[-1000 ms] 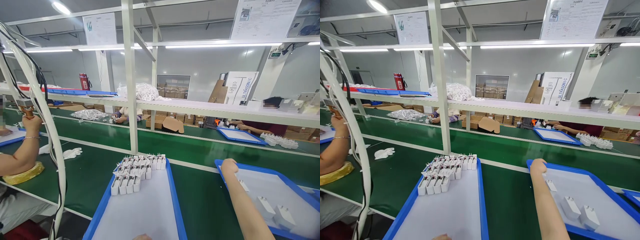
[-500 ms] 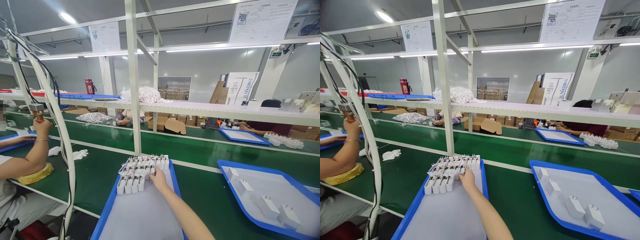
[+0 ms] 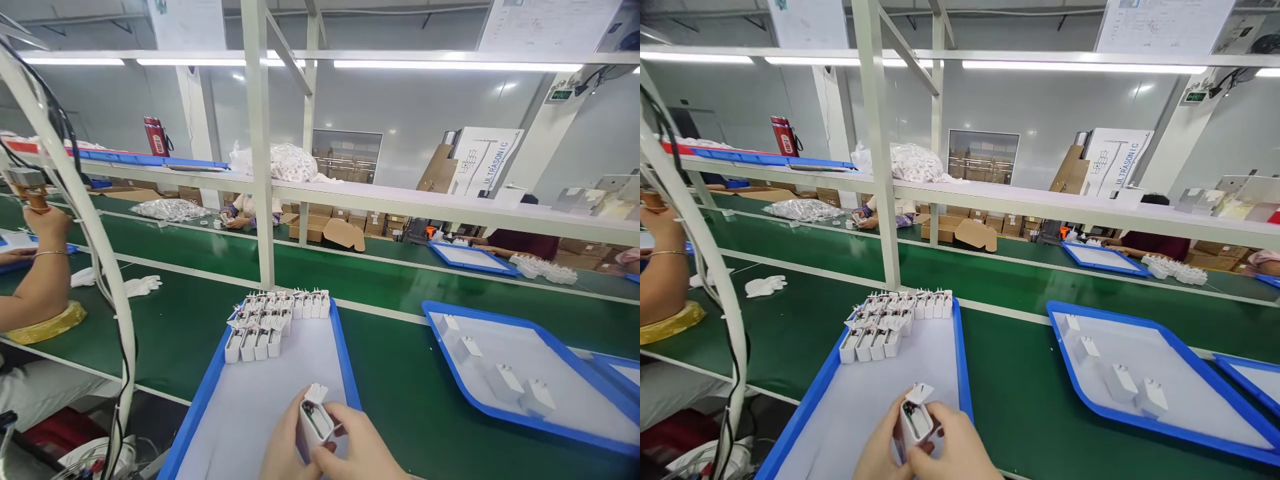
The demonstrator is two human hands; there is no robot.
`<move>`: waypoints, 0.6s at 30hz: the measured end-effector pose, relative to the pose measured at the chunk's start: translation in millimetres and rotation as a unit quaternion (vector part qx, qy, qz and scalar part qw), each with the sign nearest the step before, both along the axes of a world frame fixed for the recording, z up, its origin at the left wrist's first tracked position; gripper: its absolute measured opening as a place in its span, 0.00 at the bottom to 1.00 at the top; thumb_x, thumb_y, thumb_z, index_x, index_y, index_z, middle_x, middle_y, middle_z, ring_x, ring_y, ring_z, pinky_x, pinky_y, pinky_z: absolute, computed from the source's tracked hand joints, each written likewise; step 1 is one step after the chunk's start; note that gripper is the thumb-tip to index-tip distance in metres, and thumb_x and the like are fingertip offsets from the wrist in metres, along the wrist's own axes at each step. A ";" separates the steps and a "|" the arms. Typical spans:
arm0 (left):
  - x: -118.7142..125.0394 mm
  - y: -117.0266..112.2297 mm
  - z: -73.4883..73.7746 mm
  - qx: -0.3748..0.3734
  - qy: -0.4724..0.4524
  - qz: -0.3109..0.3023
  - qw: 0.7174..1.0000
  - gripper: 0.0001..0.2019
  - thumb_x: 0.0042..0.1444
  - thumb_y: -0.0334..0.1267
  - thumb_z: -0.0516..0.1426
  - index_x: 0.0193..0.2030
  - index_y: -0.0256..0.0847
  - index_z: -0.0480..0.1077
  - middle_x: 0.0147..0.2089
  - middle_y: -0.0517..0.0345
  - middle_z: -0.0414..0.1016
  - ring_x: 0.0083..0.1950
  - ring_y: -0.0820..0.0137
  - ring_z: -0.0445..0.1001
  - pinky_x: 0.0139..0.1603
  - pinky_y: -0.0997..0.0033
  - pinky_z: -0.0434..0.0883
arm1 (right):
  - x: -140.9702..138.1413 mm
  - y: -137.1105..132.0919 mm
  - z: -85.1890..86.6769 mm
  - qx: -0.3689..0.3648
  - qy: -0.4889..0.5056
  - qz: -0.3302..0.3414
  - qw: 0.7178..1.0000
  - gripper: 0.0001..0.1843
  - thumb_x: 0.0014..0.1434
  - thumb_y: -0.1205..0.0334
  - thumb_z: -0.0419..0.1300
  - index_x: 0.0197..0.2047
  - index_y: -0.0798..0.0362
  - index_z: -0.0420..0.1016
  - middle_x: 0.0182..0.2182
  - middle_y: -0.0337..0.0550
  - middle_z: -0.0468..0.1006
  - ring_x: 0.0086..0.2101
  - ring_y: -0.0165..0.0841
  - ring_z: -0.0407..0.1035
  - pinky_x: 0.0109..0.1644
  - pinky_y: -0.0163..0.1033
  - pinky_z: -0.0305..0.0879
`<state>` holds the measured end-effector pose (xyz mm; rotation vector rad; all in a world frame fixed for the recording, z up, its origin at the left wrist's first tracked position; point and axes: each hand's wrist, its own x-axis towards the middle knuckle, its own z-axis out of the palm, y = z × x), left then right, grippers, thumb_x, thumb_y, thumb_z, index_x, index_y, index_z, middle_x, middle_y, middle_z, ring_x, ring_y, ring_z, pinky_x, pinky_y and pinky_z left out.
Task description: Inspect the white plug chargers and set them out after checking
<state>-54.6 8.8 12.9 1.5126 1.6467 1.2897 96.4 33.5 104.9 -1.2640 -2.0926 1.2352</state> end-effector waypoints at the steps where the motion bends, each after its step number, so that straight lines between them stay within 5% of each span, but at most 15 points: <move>1: 7.0 -1.4 2.1 -0.003 0.005 -0.013 1.000 0.33 0.44 0.38 0.58 0.60 0.36 0.62 0.60 0.43 0.70 0.60 0.54 0.70 0.60 0.53 0.68 | 10.1 -3.1 2.9 0.005 -0.018 -0.025 1.000 0.19 0.48 0.63 0.61 0.46 0.51 0.76 0.39 0.45 0.78 0.39 0.41 0.71 0.42 0.38 0.64; 4: 23.0 -8.0 2.7 0.003 0.040 -0.044 0.998 0.32 0.39 0.33 0.59 0.56 0.35 0.66 0.56 0.44 0.74 0.56 0.55 0.73 0.57 0.57 0.70 | 33.8 -3.3 1.5 -0.010 -0.041 -0.111 0.993 0.24 0.49 0.57 0.62 0.51 0.51 0.73 0.45 0.49 0.76 0.44 0.44 0.69 0.47 0.43 0.64; 8: 32.1 -15.2 -4.9 -0.024 0.060 -0.095 0.993 0.30 0.35 0.31 0.63 0.51 0.35 0.71 0.49 0.46 0.78 0.50 0.55 0.76 0.53 0.59 0.72 | 47.2 0.5 -1.8 -0.022 -0.013 -0.130 0.991 0.15 0.53 0.54 0.61 0.41 0.52 0.79 0.37 0.47 0.78 0.38 0.41 0.70 0.44 0.42 0.64; 14: 28.0 -11.0 -19.7 -0.099 0.022 -0.225 0.969 0.25 0.39 0.47 0.68 0.46 0.41 0.74 0.42 0.53 0.80 0.44 0.56 0.78 0.49 0.60 0.75 | 50.4 -0.8 10.1 0.038 0.105 0.069 0.991 0.26 0.45 0.75 0.56 0.46 0.47 0.81 0.40 0.42 0.80 0.43 0.38 0.70 0.50 0.38 0.64; 18: 29.6 -14.3 -23.2 -0.097 0.023 -0.238 0.966 0.15 0.58 0.48 0.59 0.44 0.38 0.73 0.41 0.55 0.78 0.40 0.65 0.78 0.43 0.61 0.76 | 52.5 -1.0 7.0 -0.017 0.178 0.166 0.970 0.32 0.40 0.80 0.49 0.40 0.46 0.84 0.48 0.40 0.79 0.50 0.37 0.69 0.56 0.40 0.61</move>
